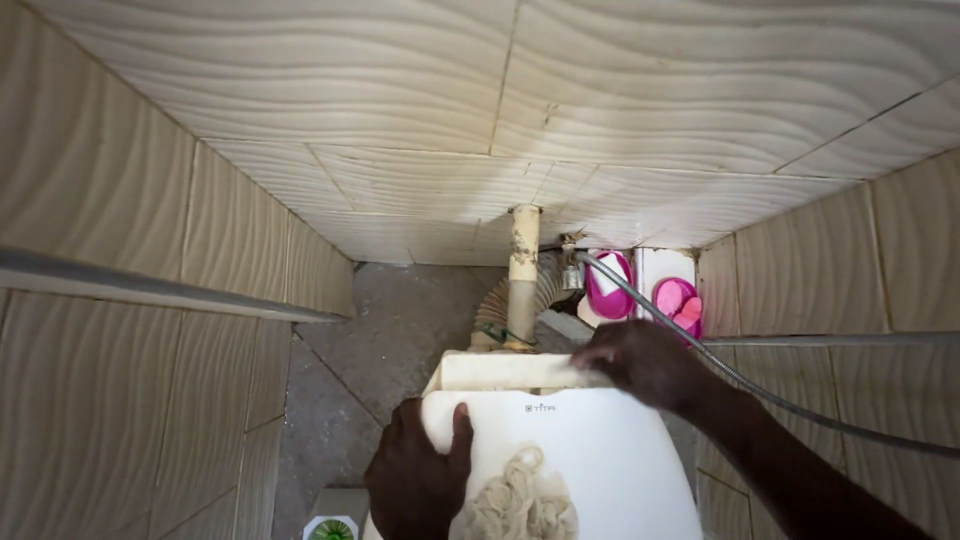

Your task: Cleaning and maintaining a toilet tank and seat using a cloth and a small tool.

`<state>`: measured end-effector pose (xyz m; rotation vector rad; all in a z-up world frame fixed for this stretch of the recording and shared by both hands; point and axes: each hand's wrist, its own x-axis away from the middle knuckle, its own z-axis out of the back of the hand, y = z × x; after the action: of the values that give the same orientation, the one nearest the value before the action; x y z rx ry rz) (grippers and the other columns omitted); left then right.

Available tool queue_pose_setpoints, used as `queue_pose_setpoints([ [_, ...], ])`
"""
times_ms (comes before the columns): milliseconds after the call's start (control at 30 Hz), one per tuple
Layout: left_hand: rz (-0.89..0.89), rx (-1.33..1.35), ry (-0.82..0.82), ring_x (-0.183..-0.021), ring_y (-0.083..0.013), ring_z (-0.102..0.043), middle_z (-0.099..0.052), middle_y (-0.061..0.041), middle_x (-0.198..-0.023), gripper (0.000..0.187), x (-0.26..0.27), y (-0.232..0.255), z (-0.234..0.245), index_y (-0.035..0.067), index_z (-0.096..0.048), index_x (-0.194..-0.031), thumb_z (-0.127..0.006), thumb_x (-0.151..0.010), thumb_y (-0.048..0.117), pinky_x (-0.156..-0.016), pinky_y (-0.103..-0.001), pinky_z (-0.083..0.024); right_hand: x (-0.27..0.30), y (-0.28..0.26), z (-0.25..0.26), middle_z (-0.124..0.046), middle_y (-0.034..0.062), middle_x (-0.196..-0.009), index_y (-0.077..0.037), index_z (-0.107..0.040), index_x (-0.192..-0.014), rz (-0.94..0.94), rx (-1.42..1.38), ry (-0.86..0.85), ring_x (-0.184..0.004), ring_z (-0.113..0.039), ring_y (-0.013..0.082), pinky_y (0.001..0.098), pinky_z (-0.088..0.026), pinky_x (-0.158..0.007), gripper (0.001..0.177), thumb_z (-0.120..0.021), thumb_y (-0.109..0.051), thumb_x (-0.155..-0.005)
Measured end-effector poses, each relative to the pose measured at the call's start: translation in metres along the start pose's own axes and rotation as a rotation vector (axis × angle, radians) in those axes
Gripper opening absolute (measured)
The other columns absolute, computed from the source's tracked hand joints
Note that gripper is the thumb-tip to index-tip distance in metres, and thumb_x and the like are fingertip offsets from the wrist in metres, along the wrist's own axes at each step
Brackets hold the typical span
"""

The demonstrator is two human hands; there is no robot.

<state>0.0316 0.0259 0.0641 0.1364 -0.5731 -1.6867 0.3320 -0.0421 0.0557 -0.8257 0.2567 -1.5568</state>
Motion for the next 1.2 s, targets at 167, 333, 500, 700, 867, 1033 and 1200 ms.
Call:
queue_pose_setpoints([
  [167,0.052,-0.066,-0.051,-0.083,-0.0386,-0.074,-0.073,-0.016,-0.094,0.053,-0.003,0.000,0.000,0.014,-0.063,-0.114,-0.064,-0.085,0.058,-0.070,-0.052,-0.060,0.001,0.008,0.005,-0.082,0.0059,-0.095,-0.018,-0.083,-0.103,-0.132,0.017,0.086,-0.081,-0.077,0.0198,0.0371,-0.061,-0.077,0.017,-0.071,-0.022,-0.091],
  [333,-0.025,0.010,-0.038,-0.082,-0.0391,-0.074,-0.073,-0.017,-0.094,0.050,-0.002,-0.009,-0.007,0.011,-0.062,-0.109,-0.063,-0.086,0.055,-0.067,-0.053,-0.060,-0.003,-0.005,0.004,-0.081,0.0066,-0.098,-0.018,-0.083,-0.104,0.029,-0.206,0.050,-0.084,-0.078,0.0201,0.0348,-0.062,-0.078,0.018,-0.069,-0.018,-0.092],
  [500,0.020,-0.013,-0.094,-0.084,-0.0389,-0.074,-0.073,-0.017,-0.096,0.052,-0.005,-0.002,0.001,0.013,-0.062,-0.116,-0.062,-0.086,0.055,-0.070,-0.054,-0.061,-0.003,-0.006,0.004,-0.080,0.0052,-0.096,-0.017,-0.082,-0.105,-0.057,-0.026,0.100,-0.081,-0.074,0.0232,0.0389,-0.057,-0.072,0.020,-0.070,-0.020,-0.090],
  [700,0.056,-0.033,-0.188,-0.086,-0.0375,-0.075,-0.072,-0.018,-0.098,0.054,-0.009,-0.006,-0.004,0.011,-0.060,-0.118,-0.061,-0.088,0.056,-0.072,-0.053,-0.061,-0.002,-0.006,0.006,-0.080,0.0047,-0.094,-0.014,-0.081,-0.100,-0.016,-0.086,0.080,-0.082,-0.076,0.0225,0.0377,-0.059,-0.072,0.017,-0.069,-0.022,-0.091],
  [867,0.067,-0.035,-0.170,-0.087,-0.0364,-0.075,-0.073,-0.014,-0.098,0.050,-0.007,0.001,0.003,0.014,-0.062,-0.114,-0.060,-0.086,0.056,-0.073,-0.054,-0.060,-0.005,-0.007,0.002,-0.079,0.0049,-0.095,-0.014,-0.081,-0.100,-0.027,-0.106,0.023,-0.085,-0.077,0.0221,0.0368,-0.059,-0.074,0.018,-0.068,-0.024,-0.093],
  [1033,0.026,-0.023,-0.073,-0.085,-0.0394,-0.073,-0.073,-0.016,-0.096,0.052,-0.003,-0.004,-0.007,0.013,-0.063,-0.111,-0.063,-0.084,0.056,-0.072,-0.055,-0.059,-0.003,0.015,0.006,-0.079,0.0073,-0.096,-0.014,-0.081,-0.100,0.076,-0.021,0.030,-0.089,-0.076,0.0236,0.0391,-0.059,-0.078,0.019,-0.065,-0.025,-0.098],
  [1200,0.024,-0.012,-0.127,-0.086,-0.0380,-0.074,-0.072,-0.017,-0.097,0.050,-0.006,-0.004,-0.004,0.011,-0.062,-0.110,-0.061,-0.087,0.056,-0.072,-0.054,-0.060,0.002,0.009,0.011,-0.081,0.0045,-0.101,-0.018,-0.083,-0.100,0.012,-0.022,-0.050,-0.086,-0.077,0.0205,0.0374,-0.060,-0.079,0.018,-0.067,-0.021,-0.092],
])
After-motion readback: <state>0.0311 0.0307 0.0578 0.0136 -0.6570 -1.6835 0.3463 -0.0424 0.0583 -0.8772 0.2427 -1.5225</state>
